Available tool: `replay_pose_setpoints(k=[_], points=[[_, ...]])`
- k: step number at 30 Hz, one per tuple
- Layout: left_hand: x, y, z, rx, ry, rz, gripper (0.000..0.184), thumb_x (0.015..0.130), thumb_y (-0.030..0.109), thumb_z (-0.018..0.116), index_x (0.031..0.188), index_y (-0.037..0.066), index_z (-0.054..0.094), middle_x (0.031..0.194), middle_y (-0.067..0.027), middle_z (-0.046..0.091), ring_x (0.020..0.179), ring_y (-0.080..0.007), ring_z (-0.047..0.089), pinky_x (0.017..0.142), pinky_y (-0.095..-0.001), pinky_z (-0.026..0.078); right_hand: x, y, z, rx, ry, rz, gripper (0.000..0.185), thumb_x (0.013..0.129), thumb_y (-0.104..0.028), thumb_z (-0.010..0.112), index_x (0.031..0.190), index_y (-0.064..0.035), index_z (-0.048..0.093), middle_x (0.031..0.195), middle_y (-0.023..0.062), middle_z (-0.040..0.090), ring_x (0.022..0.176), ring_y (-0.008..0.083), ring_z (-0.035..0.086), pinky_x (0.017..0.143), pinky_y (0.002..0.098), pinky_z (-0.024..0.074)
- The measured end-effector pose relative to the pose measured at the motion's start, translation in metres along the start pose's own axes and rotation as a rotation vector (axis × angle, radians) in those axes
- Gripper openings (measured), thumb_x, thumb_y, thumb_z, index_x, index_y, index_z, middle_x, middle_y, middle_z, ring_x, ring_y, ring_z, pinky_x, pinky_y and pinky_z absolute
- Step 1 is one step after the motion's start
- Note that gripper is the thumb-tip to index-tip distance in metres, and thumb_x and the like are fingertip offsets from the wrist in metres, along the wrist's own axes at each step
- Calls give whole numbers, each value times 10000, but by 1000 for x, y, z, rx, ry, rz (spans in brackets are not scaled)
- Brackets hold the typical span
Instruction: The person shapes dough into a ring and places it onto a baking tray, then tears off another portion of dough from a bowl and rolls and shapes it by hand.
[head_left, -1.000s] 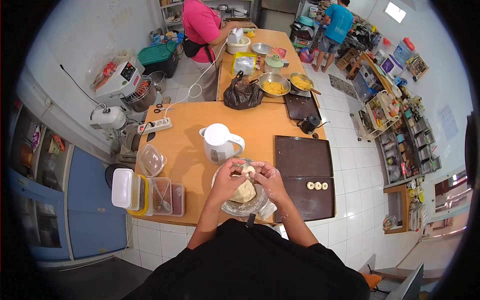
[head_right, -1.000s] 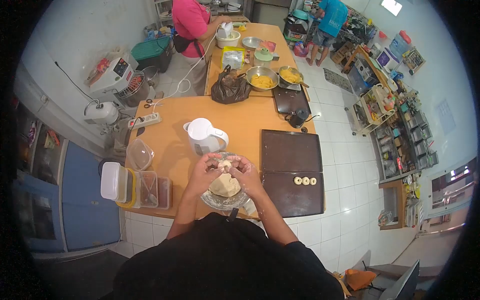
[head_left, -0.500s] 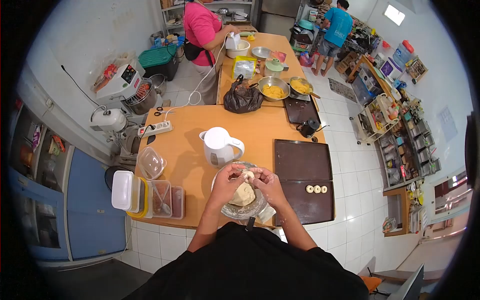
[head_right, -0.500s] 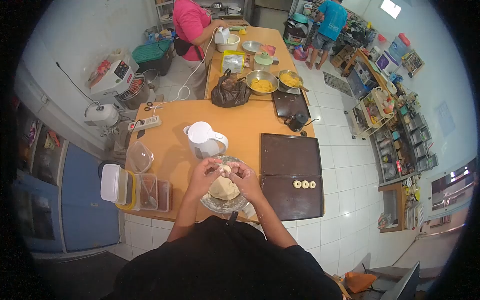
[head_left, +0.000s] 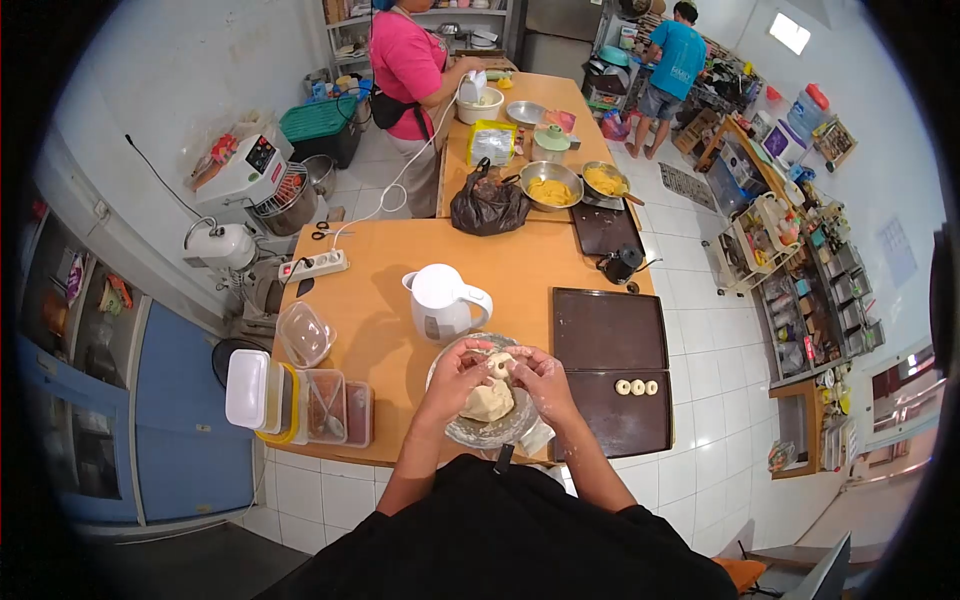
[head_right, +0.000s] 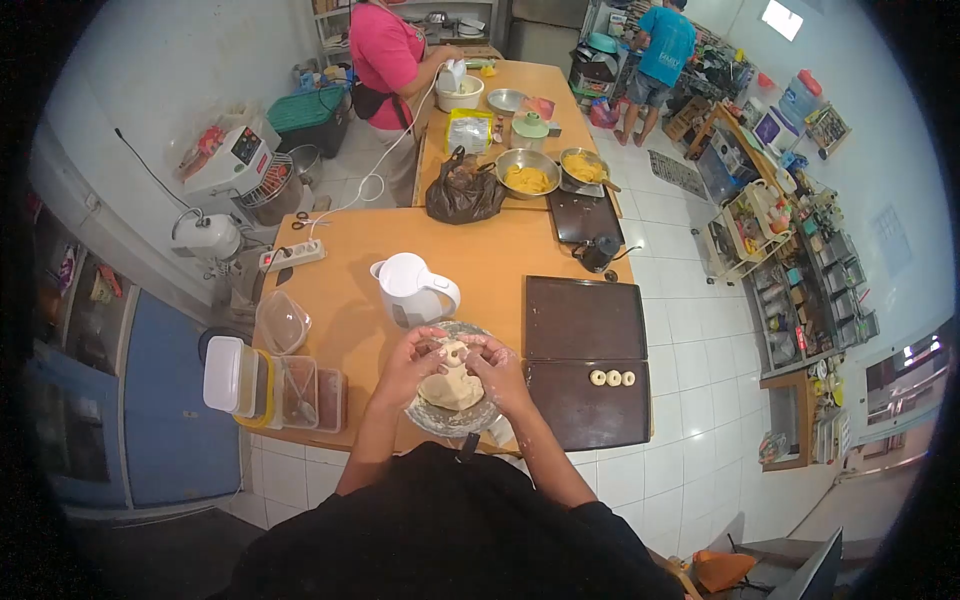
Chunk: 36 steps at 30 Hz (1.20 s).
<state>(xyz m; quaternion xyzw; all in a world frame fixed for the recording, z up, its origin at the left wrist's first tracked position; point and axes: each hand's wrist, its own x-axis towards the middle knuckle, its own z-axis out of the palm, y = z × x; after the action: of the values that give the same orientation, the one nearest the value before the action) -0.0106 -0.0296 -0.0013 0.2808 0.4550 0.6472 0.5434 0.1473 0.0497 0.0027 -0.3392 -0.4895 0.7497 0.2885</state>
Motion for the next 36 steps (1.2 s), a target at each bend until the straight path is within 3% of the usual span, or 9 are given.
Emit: replay_pose_setpoints(k=[12, 14, 18, 24, 26, 36], points=[[0, -2, -2, -33, 44, -48, 328, 854, 30, 656, 1164, 33, 550, 916, -25, 592, 836, -97, 581, 736, -251, 513, 3, 9, -1, 6, -19, -6, 284, 893, -97, 651, 1156, 3, 611, 837, -22, 612, 744, 40, 537, 674, 207, 452], [2, -5, -6, -27, -1, -19, 367, 849, 24, 664, 1188, 35, 524, 985, -73, 605, 906, -129, 594, 752, -268, 528, 4, 7, 1, -4, -11, -9, 263, 902, -111, 638, 1145, -14, 617, 879, 10, 647, 738, 62, 554, 696, 228, 469], [3, -5, -7, -19, 13, -26, 379, 841, 5, 657, 1193, 34, 520, 982, -73, 606, 896, -132, 595, 745, -265, 527, 4, 5, 4, -9, -11, -14, 280, 905, -111, 633, 1164, -4, 624, 872, 3, 643, 740, 55, 545, 698, 222, 466], [4, -8, -8, 19, 37, -23, 387, 841, 4, 657, 1200, 39, 516, 972, -59, 605, 869, -117, 591, 684, -243, 500, 6, 10, 1, -40, -22, 17, 284, 911, -118, 626, 1165, 9, 646, 854, -12, 634, 730, 48, 524, 690, 218, 457], [6, -12, -11, 10, 48, -25, 379, 851, 14, 659, 1202, 42, 517, 961, -50, 602, 854, -104, 587, 669, -233, 487, 8, 10, -3, -20, -71, 37, 324, 904, -120, 631, 1197, 18, 619, 926, 8, 643, 780, 53, 544, 712, 221, 461], [7, -15, -7, -20, 92, -15, 390, 832, 29, 681, 1199, 43, 549, 925, -27, 616, 827, -76, 578, 688, -231, 485, 5, 12, -4, -12, -25, 39, 314, 902, -106, 629, 1191, 16, 625, 886, -9, 630, 760, 43, 527, 700, 214, 456]])
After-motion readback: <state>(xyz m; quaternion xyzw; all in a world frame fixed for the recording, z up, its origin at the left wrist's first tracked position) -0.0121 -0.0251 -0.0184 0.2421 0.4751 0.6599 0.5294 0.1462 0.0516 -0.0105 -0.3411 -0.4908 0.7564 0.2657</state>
